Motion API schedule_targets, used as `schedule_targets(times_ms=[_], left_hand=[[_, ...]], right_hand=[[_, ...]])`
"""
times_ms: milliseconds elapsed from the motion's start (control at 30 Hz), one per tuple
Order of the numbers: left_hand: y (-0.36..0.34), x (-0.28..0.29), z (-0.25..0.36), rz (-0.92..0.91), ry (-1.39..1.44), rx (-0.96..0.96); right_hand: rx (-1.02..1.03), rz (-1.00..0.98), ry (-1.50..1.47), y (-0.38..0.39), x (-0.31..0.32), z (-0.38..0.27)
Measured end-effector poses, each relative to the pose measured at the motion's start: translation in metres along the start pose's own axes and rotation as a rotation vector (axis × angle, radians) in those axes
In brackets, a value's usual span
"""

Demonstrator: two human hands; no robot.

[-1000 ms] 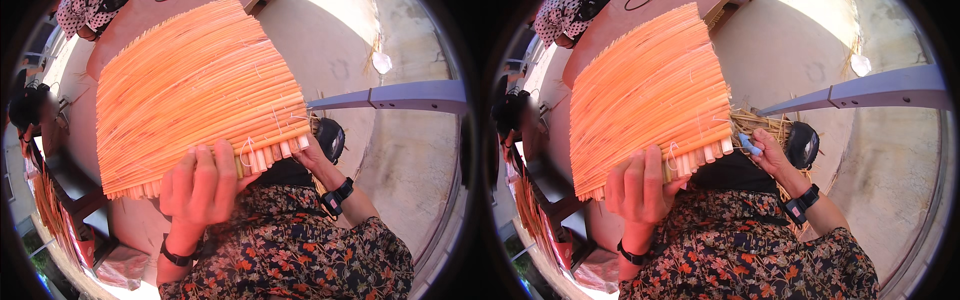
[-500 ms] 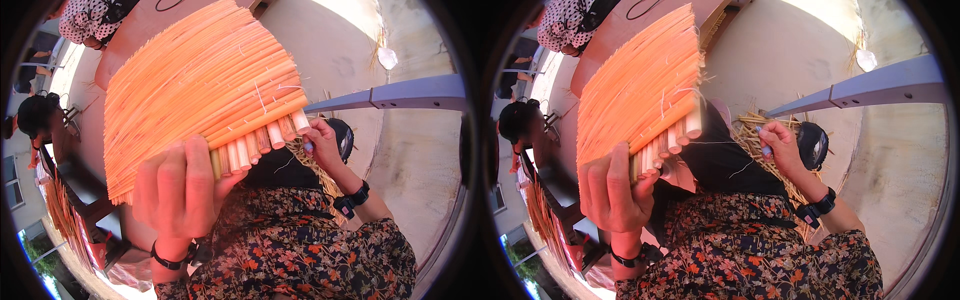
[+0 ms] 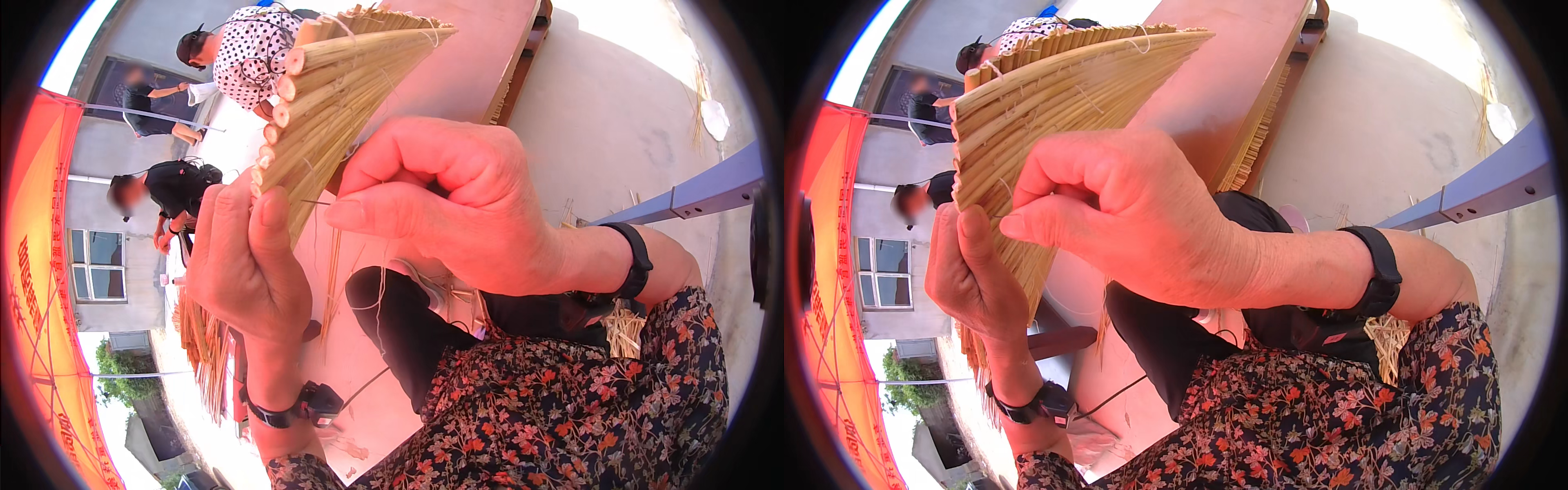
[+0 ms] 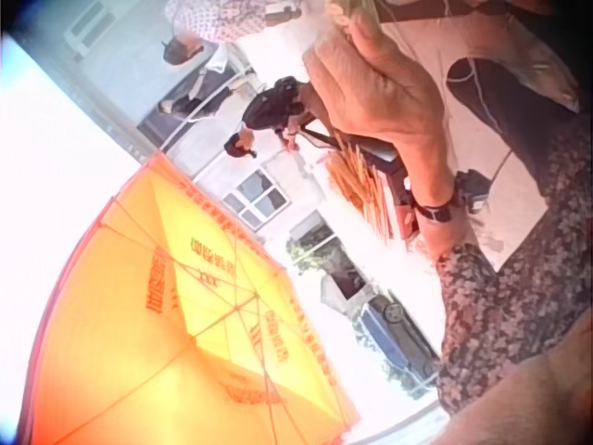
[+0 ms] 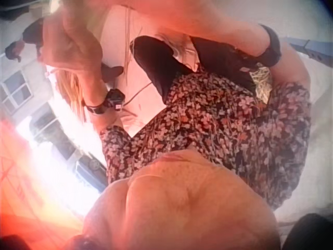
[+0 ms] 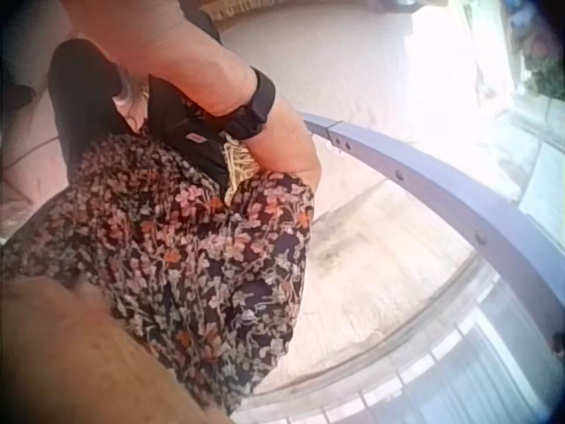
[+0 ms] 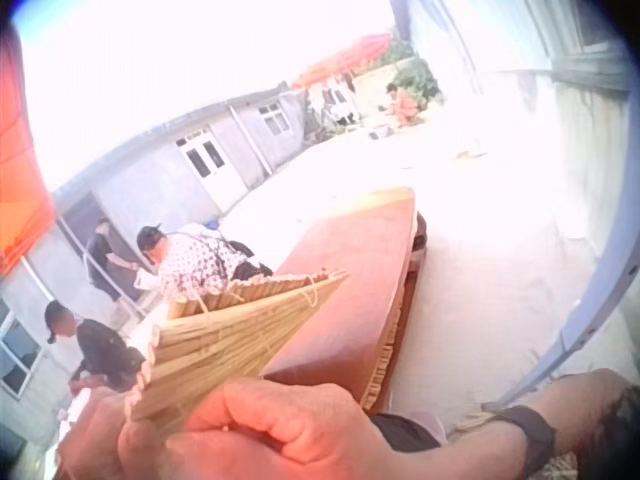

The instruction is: The person weaves a thin white string through a bundle of orange bamboo sticks held in their hands. They repeatedly pass the string through the sticks and pull it tight to secure the bundle.

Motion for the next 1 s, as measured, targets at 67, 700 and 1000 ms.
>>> schedule_targets(times_ms=[67,700,1000], left_hand=[[0.003,0.001,-0.002,0.002,-0.004,-0.008],[-0.02,-0.009,-0.004,0.054,0.038,-0.025],[-0.021,-0.011,-0.002,0.025,0.015,-0.048]], right_hand=[[-0.082,0.061,-0.146,-0.015,-0.007,0.019],[-0.017,0.077,-0.104,-0.019,0.012,0.024],[0.008,0.168,-0.161,-0.017,0.015,0.027]])
Point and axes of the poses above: each hand's wrist, its own y-axis away from the middle knuckle, its own x-axis out of the back of the hand, z = x × y, the point moved 5 cm from there along -y, towards the middle knuckle, and after that the axes turned 15 degrees about -y, right-handed, at the moved point
